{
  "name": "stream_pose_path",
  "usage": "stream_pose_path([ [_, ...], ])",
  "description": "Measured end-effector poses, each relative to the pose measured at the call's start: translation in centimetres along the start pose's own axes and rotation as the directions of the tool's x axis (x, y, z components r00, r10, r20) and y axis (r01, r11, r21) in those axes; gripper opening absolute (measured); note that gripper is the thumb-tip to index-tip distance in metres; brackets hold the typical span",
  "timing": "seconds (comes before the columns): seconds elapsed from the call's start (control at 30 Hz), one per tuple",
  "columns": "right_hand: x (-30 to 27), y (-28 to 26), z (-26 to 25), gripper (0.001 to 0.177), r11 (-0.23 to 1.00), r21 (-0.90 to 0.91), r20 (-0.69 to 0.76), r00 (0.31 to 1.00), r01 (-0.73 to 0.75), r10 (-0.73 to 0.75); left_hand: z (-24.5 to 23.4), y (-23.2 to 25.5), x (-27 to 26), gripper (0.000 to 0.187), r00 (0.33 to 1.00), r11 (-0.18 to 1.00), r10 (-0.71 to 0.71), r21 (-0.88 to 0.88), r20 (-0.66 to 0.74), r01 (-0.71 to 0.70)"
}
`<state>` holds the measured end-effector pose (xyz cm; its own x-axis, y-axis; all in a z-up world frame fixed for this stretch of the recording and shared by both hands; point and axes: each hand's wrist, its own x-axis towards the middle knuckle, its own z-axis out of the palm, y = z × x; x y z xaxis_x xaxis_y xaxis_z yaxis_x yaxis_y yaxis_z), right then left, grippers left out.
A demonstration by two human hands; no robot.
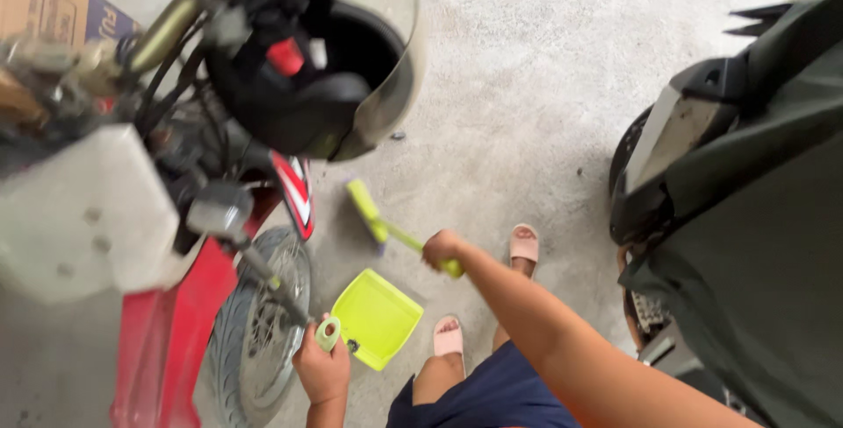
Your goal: The person sweeps debris from a concrete floor into a green dustpan using a small brush, then adds soap from a packet into a bucket of water and scrubs the license plate of a motorcycle.
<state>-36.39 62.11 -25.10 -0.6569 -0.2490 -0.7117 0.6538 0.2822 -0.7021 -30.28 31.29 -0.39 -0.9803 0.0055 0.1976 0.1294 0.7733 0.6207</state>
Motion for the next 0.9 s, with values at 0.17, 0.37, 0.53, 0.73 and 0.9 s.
stream_pose_path([
  [0.17,-2.1,1.2,-18.6,0.019,0.977,-0.069,-0.363,0.917,-0.201,0.163,5.0,6.1,3.8,0.024,0.998,0.998,0.056,0.016,0.019,-0.056],
  [0.37,-5.3,0.4,-27.3,0.017,0.972,0.141,-0.645,0.728,-0.185,0.233,11.0,13.7,8.5,0.025,0.997,0.996,0.078,-0.035,-0.020,-0.079],
  [0.53,-12.4,2.2,-28.3,0.022,0.930,0.366,-0.398,0.901,-0.019,0.175,15.8,18.9,11.8,0.025,0.996,0.995,0.084,-0.046,0.010,-0.084],
  [0.73,-13.8,5.7,-31.3,0.033,0.955,0.253,-0.245,0.944,-0.158,0.221,20.6,23.8,14.2,0.022,0.987,0.991,0.130,0.024,0.098,-0.133],
  [0.9,-14.1,10.3,-46.5,0.019,0.928,0.283,-0.346,0.876,-0.244,0.336,23.0,26.5,16.3,0.013,0.984,0.985,0.167,-0.043,0.057,-0.165],
])
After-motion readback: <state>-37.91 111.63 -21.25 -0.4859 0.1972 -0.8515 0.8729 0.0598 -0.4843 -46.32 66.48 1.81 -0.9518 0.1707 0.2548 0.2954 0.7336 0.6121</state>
